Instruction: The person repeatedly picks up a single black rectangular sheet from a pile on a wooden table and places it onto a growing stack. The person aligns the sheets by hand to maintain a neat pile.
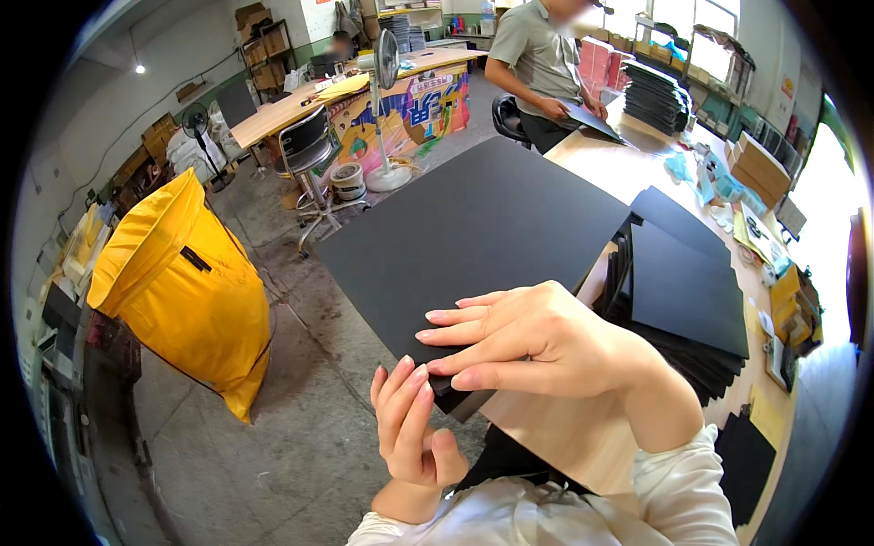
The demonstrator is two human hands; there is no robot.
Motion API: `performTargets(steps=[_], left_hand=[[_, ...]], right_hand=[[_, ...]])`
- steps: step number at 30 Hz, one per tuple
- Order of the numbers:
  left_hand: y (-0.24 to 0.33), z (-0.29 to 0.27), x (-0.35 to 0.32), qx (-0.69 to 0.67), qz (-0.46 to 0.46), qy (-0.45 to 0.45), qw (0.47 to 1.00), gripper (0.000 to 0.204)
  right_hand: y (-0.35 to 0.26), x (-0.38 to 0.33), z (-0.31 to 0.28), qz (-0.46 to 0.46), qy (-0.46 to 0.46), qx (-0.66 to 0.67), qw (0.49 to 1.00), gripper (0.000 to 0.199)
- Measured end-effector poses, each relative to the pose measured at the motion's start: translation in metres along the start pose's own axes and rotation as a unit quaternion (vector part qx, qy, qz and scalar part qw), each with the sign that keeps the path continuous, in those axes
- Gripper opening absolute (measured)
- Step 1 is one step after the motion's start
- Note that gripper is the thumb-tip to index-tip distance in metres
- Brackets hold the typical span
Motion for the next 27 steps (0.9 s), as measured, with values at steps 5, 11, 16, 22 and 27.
performTargets(steps=[5,11,16,22,27], left_hand=[[0.0001,0.0007,0.0006,0.002,0.0,-0.001,1.0,0.042],[0.0002,0.001,-0.0025,0.006,-0.001,-0.004,1.0,0.042],[-0.0009,0.0016,-0.0027,0.005,0.005,-0.008,1.0,0.042],[-0.0002,0.0021,-0.0033,0.006,0.007,-0.011,1.0,0.042],[0.0002,0.0021,-0.0058,0.0,0.019,-0.004,1.0,0.039]], right_hand=[[0.002,-0.001,-0.0007,-0.005,0.007,0.002,1.0,0.022],[0.0035,-0.0011,-0.001,-0.001,0.002,0.009,1.0,0.023],[0.0043,-0.0015,-0.0015,0.001,0.003,0.005,1.0,0.023],[0.0041,-0.002,-0.0016,0.004,0.001,0.005,1.0,0.022],[0.0033,-0.0022,-0.0022,0.007,-0.014,0.013,1.0,0.022]])
Point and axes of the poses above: each hand's wrist, its own x-axis towards the middle knuckle, its own z-axis out of the palm, y = z × x, the point moved 3 cm from there along x, towards the middle knuckle, and after that the axes turned 4 degrees about z, right-handed, at the moved point
